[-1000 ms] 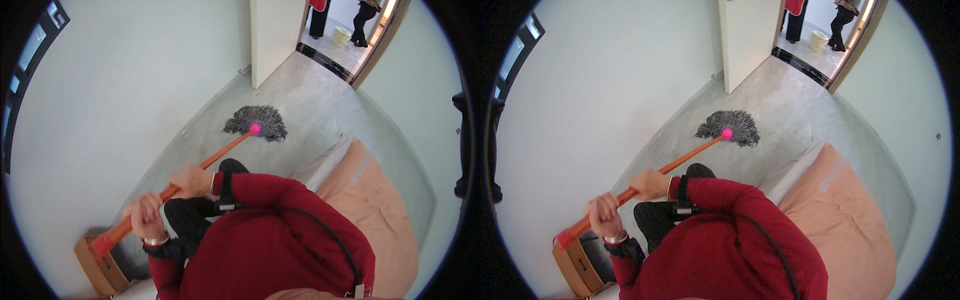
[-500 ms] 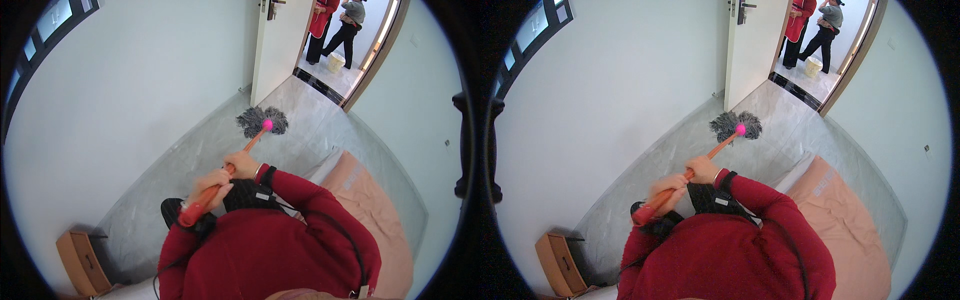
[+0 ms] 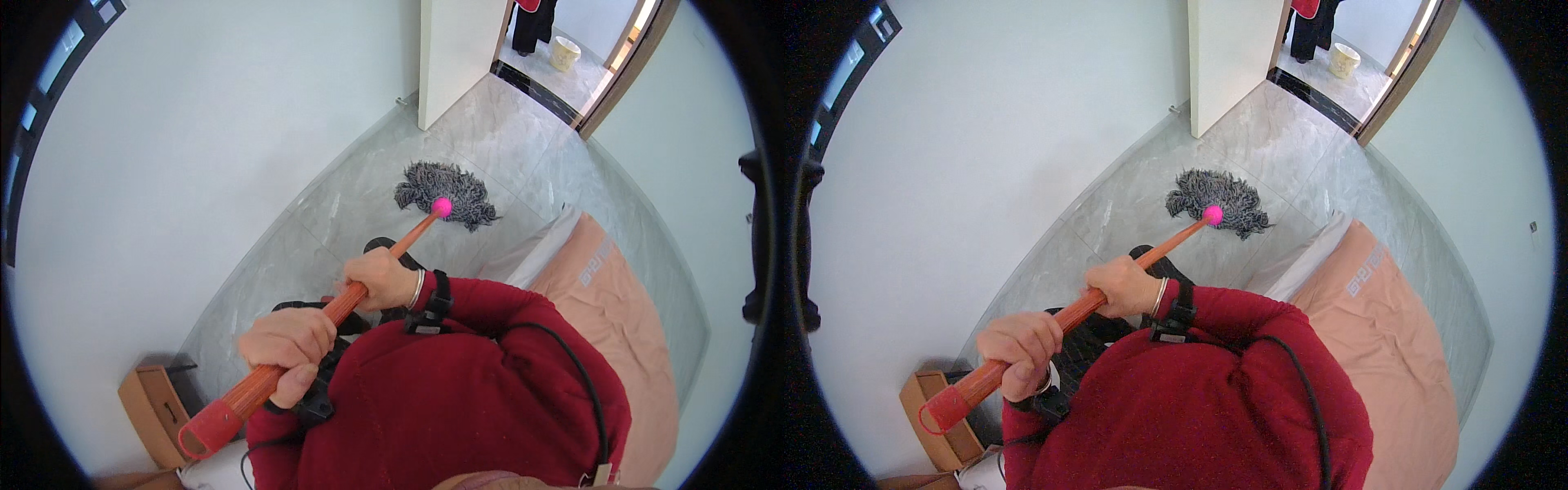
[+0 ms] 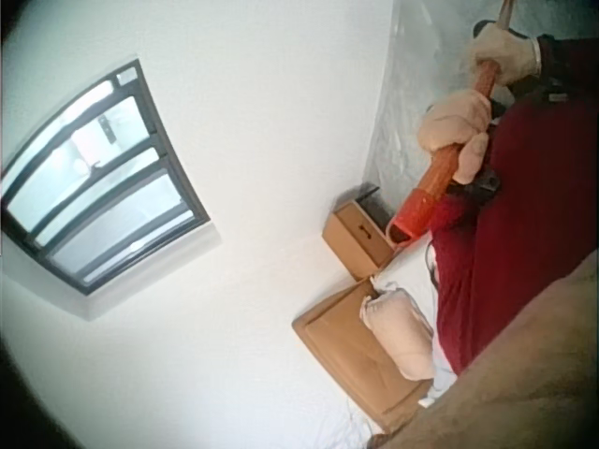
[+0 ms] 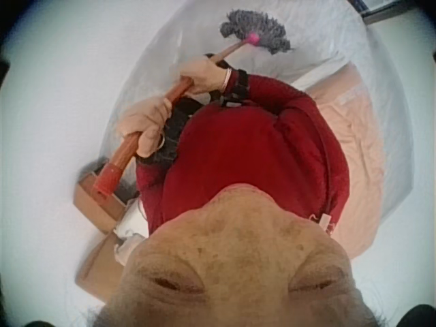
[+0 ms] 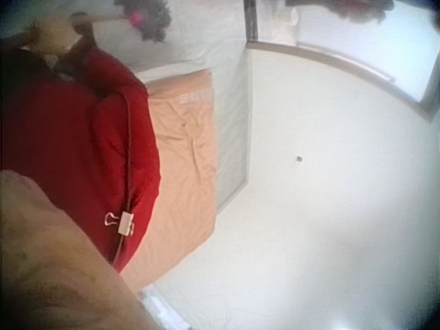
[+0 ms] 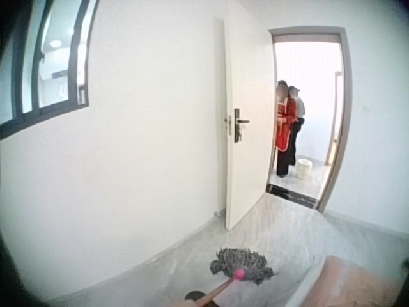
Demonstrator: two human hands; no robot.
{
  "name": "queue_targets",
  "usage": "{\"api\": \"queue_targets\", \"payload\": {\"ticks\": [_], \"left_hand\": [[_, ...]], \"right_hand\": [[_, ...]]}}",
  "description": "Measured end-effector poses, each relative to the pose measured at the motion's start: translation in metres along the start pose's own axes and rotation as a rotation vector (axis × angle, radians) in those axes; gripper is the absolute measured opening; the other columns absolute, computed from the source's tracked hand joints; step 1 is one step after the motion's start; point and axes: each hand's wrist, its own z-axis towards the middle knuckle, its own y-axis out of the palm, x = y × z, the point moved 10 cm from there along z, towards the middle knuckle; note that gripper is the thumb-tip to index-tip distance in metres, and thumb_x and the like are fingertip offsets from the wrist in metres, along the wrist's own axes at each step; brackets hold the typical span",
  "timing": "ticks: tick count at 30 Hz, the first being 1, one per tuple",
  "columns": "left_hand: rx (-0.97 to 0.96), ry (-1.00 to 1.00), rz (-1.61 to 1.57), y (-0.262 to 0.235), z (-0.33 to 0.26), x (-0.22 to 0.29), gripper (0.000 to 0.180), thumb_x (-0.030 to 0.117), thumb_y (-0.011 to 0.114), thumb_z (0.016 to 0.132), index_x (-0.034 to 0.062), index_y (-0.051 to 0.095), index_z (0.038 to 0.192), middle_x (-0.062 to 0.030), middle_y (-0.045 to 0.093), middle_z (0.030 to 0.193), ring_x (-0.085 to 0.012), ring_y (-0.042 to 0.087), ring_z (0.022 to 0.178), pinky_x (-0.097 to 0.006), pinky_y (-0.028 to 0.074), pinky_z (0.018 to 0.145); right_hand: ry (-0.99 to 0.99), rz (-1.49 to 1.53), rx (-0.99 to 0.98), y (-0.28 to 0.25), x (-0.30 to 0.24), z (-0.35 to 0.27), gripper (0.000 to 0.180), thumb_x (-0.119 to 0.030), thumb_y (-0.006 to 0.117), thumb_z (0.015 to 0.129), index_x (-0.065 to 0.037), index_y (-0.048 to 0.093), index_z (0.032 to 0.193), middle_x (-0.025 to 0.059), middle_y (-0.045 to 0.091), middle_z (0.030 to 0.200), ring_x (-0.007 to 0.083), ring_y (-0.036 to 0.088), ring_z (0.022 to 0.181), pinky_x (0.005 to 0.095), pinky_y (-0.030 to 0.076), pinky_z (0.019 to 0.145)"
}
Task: The person mops the tiled floor using a mop with a long handle. They move through a bedroom and into a bathroom, cleaning around furniture and along walls.
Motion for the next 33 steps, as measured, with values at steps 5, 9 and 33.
{"api": "queue_targets", "payload": {"ticks": [5,9,33], "left_hand": [[0.126,-0.06,0.109,-0.014,0.002,-0.059,0.028,0.007,0.059,0.078,0.0056,0.043,0.055,-0.0039,0.046,0.052,-0.0184,0.045,0.049,-0.035,0.043,0.056],[0.01,-0.154,0.214,-0.005,-0.018,-0.144,0.012,-0.001,0.058,0.079,0.0028,0.052,0.07,-0.0073,0.059,0.076,-0.0235,0.059,0.082,-0.04,0.046,0.085],[-0.232,-0.176,0.087,0.033,-0.021,-0.029,0.026,0.013,0.065,0.079,0.0073,0.053,0.056,-0.0042,0.055,0.056,-0.0225,0.056,0.058,-0.047,0.048,0.078]], "right_hand": [[0.028,-0.124,0.06,-0.018,0.06,-0.017,0.017,-0.018,0.071,0.07,-0.01,0.056,0.075,0.0091,0.058,0.068,0.0318,0.06,0.064,0.0413,0.047,0.056],[0.185,-0.348,-0.139,-0.034,0.144,-0.057,0.02,-0.019,0.07,0.07,-0.008,0.057,0.08,0.0117,0.06,0.077,0.0345,0.061,0.073,0.0443,0.048,0.063],[0.112,-0.138,-0.036,-0.015,0.038,-0.065,0.019,-0.022,0.071,0.067,-0.011,0.057,0.074,0.0097,0.057,0.066,0.032,0.061,0.062,0.0425,0.048,0.055]]}}
